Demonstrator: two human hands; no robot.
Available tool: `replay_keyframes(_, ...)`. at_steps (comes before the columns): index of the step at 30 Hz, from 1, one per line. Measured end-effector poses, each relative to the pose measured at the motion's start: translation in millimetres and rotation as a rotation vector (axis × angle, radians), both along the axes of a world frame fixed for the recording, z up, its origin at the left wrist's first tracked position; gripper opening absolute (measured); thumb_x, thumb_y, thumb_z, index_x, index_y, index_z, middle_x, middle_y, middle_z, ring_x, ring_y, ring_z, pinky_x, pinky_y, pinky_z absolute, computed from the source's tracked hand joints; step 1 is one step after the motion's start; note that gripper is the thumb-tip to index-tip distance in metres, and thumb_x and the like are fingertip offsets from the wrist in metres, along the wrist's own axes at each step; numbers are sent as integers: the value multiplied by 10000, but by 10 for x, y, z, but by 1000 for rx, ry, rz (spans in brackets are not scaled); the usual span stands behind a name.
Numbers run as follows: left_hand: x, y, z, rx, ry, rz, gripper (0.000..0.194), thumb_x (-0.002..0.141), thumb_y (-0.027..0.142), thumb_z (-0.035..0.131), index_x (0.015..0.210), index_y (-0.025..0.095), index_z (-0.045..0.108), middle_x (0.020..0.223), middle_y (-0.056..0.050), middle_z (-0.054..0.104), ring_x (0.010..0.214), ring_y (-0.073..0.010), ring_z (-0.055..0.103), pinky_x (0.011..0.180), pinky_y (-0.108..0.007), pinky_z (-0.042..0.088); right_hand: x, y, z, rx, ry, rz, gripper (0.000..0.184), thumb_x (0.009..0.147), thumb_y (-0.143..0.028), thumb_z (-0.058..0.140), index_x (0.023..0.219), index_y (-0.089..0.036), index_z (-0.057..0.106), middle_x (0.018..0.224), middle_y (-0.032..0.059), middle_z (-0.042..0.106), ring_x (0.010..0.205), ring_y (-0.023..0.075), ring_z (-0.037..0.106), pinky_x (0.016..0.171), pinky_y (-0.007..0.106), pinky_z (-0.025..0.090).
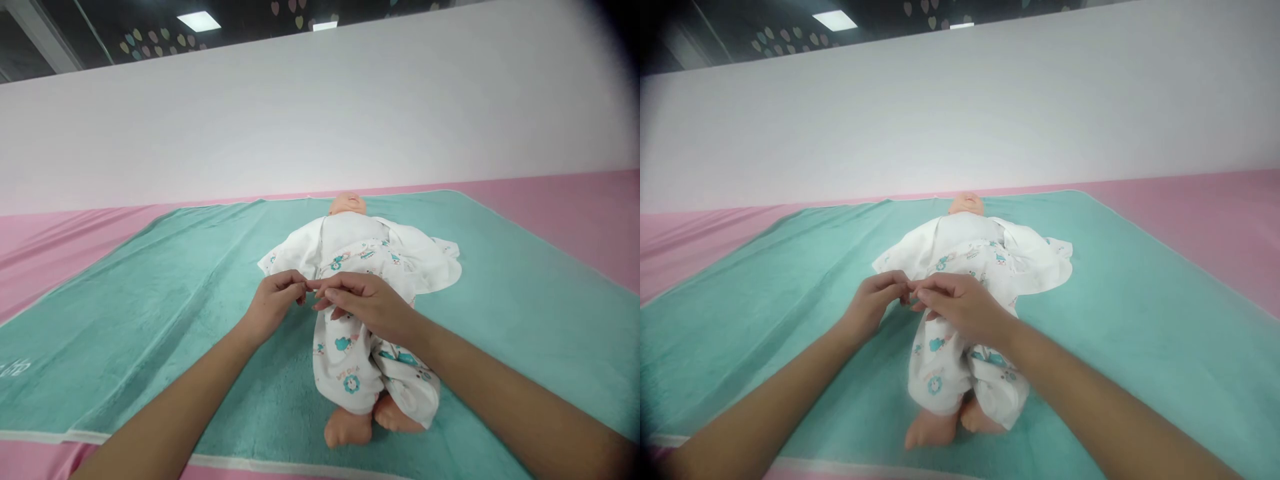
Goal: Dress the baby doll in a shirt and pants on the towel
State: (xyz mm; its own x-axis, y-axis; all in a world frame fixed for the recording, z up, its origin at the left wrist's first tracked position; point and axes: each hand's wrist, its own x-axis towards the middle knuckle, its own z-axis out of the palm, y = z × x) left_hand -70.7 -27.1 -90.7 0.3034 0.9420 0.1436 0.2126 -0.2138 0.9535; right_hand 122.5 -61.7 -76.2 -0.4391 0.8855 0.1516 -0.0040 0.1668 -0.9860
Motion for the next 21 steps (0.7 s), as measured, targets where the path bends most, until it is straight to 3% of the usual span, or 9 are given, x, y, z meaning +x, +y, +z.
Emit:
replay_keyframes(4, 7, 27, -5, -37, -68, 42, 156, 734, 188, 538, 598, 167, 611, 573, -2, 560, 608, -135, 496, 603, -249, 387, 2, -9, 28, 12, -15, 13, 193, 861, -328, 530, 898, -242, 699, 1149, 38, 636, 908, 169, 630, 715, 303, 519)
replay_keyframes(9, 2, 46, 13, -69, -147, 101, 144, 758, 237, 577, 650, 163, 636, 614, -6, 573, 604, -132, 516, 604, -258, 417, 16, 14, 10, -109, 128, -18, 217, 855, -382, 544, 921, -233, 687, 1195, 51, 612, 930, 187, 642, 669, 277, 518)
replay_keyframes(21, 25, 6, -7, -83, -161, 16, 135, 768, 287, 649, 806, 166, 696, 677, -15, 630, 648, -121, 537, 657, -258, 441, 13, 50, 8, -226, 322, -27, 203, 853, -359, 556, 901, -202, 676, 1139, 78, 640, 912, 186, 643, 667, 257, 504)
